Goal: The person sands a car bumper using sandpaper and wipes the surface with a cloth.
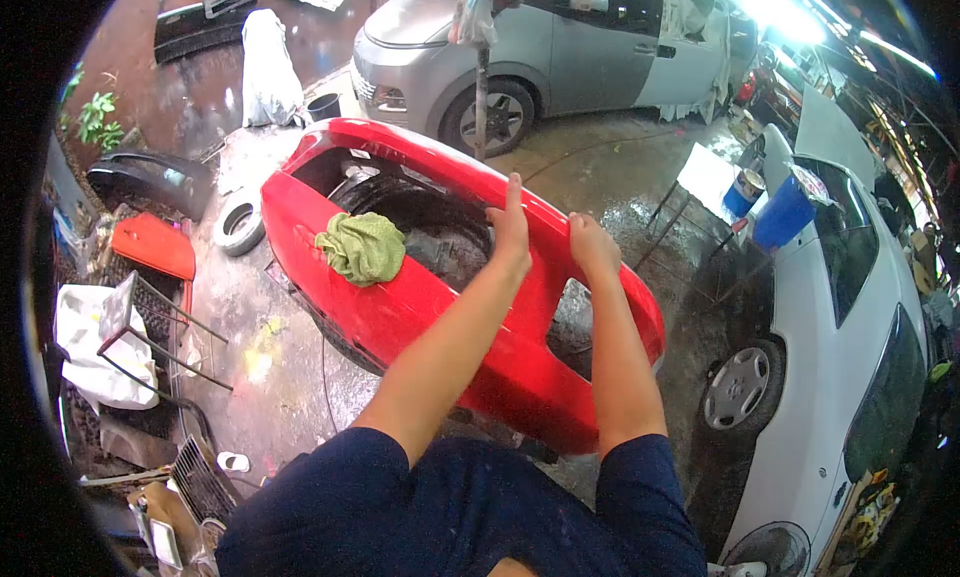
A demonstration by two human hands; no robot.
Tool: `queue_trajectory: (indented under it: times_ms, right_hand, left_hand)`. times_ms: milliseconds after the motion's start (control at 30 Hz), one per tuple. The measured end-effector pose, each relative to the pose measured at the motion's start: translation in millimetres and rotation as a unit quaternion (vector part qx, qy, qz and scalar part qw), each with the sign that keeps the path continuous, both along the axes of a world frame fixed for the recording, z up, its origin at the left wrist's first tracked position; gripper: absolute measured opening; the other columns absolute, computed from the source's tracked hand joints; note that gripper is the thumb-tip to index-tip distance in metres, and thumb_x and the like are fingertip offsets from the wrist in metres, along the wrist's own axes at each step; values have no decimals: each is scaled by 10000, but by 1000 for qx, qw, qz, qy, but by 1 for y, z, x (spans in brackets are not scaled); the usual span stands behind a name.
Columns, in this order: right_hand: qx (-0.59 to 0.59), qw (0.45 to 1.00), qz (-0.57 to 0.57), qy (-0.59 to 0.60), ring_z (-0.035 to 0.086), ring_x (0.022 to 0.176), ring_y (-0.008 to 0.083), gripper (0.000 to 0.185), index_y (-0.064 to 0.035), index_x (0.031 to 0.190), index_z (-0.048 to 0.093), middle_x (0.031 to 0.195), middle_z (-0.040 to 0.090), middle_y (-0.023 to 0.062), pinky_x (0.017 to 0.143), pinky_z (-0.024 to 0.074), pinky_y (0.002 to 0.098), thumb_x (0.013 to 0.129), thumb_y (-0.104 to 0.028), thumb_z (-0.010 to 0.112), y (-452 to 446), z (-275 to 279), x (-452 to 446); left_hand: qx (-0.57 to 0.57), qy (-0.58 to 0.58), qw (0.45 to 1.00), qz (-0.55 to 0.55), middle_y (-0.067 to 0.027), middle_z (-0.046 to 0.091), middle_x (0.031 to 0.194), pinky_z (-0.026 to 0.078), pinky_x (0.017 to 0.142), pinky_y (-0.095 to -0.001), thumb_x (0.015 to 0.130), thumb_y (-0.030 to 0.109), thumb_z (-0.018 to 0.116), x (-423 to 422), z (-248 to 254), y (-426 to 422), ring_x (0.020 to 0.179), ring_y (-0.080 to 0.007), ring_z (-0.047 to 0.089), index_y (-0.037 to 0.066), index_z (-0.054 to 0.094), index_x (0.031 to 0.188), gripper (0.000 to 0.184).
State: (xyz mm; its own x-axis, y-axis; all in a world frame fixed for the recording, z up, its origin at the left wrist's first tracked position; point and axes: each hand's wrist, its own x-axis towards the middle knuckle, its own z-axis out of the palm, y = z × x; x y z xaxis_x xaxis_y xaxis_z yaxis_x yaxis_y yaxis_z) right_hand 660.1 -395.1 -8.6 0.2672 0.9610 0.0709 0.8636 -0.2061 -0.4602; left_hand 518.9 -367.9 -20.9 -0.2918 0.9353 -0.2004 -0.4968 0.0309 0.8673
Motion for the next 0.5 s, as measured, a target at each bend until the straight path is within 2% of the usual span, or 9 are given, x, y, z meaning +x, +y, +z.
queue_trajectory:
  times_ms: [33, 133, 167, 233, 300, 333, 367, 433, 500]
  right_hand:
    - [-1, 1000, -3, 9, 617, 1195, 479, 608, -84, 1256, 667, 1269, 671, 256, 1043, 454, 559, 1050, -529, 307, -3, -1, -1]
    - [52, 995, 69, -53, 619, 1197, 476, 601, -84, 1258, 666, 1274, 669, 257, 1046, 454, 558, 1048, -521, 311, 16, -36, 19]
    - [37, 997, 49, -39, 620, 1196, 476, 601, -82, 1258, 665, 1274, 668, 259, 1043, 454, 559, 1047, -521, 313, 14, -38, 22]
    - [17, 1000, 13, -13, 622, 1195, 475, 602, -78, 1258, 664, 1273, 668, 261, 1037, 455, 560, 1045, -520, 316, -2, -2, 0]
    - [-3, 1000, -9, -13, 626, 1186, 474, 605, -69, 1256, 663, 1262, 671, 265, 1031, 458, 560, 1046, -516, 314, 0, -1, -3]
    - [-2, 1000, -3, -5, 627, 1186, 473, 605, -68, 1255, 663, 1262, 671, 265, 1032, 458, 559, 1046, -516, 314, -4, 2, -4]
    - [0, 1000, 2, 3, 627, 1186, 472, 606, -66, 1254, 663, 1261, 671, 265, 1033, 458, 558, 1046, -515, 313, -5, 3, -4]
    - [19, 999, 27, -21, 628, 1186, 471, 600, -75, 1259, 663, 1258, 673, 265, 1035, 457, 557, 1045, -514, 314, 6, -15, 6]
    - [28, 999, 29, -25, 628, 1184, 472, 595, -83, 1263, 662, 1256, 675, 264, 1034, 457, 556, 1045, -515, 316, 6, -24, 12]
  left_hand:
    - [-12, 34, 995, 91, -255, 364, 1596, 251, 1234, -406, 933, 641, 646, 16, -13, 12, 1485, -313, 359, -108, 294, 1541, 1027]
    - [35, -54, 993, 95, -236, 436, 1549, 341, 1184, -417, 935, 625, 652, -13, -9, 25, 1401, -312, 463, -100, 346, 1515, 977]
    - [50, -75, 991, 95, -230, 465, 1527, 374, 1162, -419, 937, 623, 650, -25, -7, 29, 1367, -312, 499, -97, 365, 1503, 959]
    - [39, -202, 975, 88, -232, 480, 1519, 382, 1157, -417, 952, 617, 623, -33, -2, 36, 1366, -313, 508, -107, 351, 1514, 956]
    - [64, -76, 989, 113, -237, 437, 1561, 322, 1196, -408, 965, 605, 609, -16, 0, 19, 1436, -307, 441, -111, 317, 1537, 962]
    - [37, -65, 991, 111, -235, 381, 1604, 263, 1226, -397, 980, 570, 605, -2, 5, 3, 1494, -303, 365, -118, 275, 1557, 957]
    - [48, -43, 992, 106, -221, 396, 1591, 265, 1221, -391, 987, 541, 609, 5, -5, 0, 1472, -298, 385, -93, 286, 1557, 912]
    - [124, -149, 977, 88, -206, 431, 1559, 316, 1193, -395, 988, 517, 623, -12, -2, 3, 1417, -291, 442, -65, 298, 1556, 875]
    - [107, -137, 977, 125, -195, 460, 1529, 359, 1163, -403, 984, 513, 632, -28, -9, 32, 1369, -275, 483, -45, 323, 1545, 850]
